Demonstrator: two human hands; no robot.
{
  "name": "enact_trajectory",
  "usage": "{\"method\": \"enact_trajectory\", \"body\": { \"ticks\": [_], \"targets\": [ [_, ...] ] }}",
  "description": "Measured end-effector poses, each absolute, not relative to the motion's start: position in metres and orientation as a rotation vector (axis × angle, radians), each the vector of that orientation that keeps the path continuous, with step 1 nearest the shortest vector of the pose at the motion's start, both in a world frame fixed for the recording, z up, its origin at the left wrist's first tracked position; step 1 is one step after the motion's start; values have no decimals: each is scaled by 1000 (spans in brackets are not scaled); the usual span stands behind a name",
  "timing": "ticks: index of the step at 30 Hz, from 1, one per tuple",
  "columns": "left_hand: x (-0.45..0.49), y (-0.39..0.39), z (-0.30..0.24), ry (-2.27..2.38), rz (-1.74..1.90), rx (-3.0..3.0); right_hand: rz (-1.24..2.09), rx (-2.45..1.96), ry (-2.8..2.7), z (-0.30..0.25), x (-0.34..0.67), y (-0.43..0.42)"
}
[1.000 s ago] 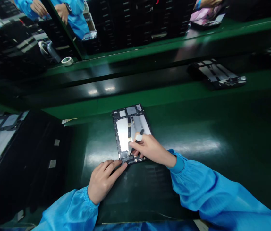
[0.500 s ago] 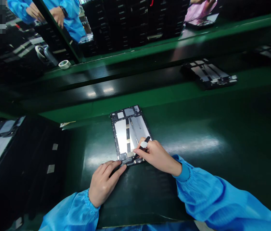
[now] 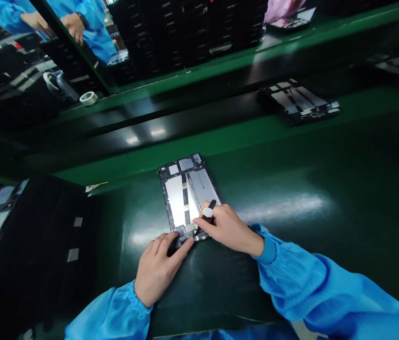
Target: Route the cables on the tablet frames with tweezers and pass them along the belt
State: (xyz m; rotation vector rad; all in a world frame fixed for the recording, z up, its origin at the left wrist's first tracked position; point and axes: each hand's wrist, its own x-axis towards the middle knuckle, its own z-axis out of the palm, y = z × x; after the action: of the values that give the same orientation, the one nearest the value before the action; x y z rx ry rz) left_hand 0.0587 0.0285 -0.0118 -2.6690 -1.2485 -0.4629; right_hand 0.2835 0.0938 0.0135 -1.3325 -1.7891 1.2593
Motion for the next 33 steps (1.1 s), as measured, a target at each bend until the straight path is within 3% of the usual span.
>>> {"method": "enact_trajectory", "body": {
  "ticks": [7, 12, 15, 20, 23, 26, 29, 33],
  "targets": [
    [41, 42, -10, -1143, -703, -2906, 1440, -1261, -1471, 0, 284, 95],
    [69, 64, -10, -1001, -627, -2783, 1130, -1209, -1210, -12, 280, 92],
    [85, 115, -15, -1095, -455, -2688, 1006, -1163, -1167, -23, 278, 96],
    [84, 255, -6, -1360, -477, -2470, 1055, -1109, -1292, -31, 275, 106],
    [89, 290, 7, -1458, -468, -2405, 1098, -1104, -1302, -32, 274, 108],
    [100, 238, 19, -1481, -447, -2389, 1177, -1069, -1319, -36, 274, 105],
    [97, 128, 37, -1399, -417, -2456, 1243, -1050, -1371, -41, 276, 99],
    [42, 4, 98, -1432, -658, -2289, 1213, -1068, -1492, -44, 281, 96]
  ]
}}
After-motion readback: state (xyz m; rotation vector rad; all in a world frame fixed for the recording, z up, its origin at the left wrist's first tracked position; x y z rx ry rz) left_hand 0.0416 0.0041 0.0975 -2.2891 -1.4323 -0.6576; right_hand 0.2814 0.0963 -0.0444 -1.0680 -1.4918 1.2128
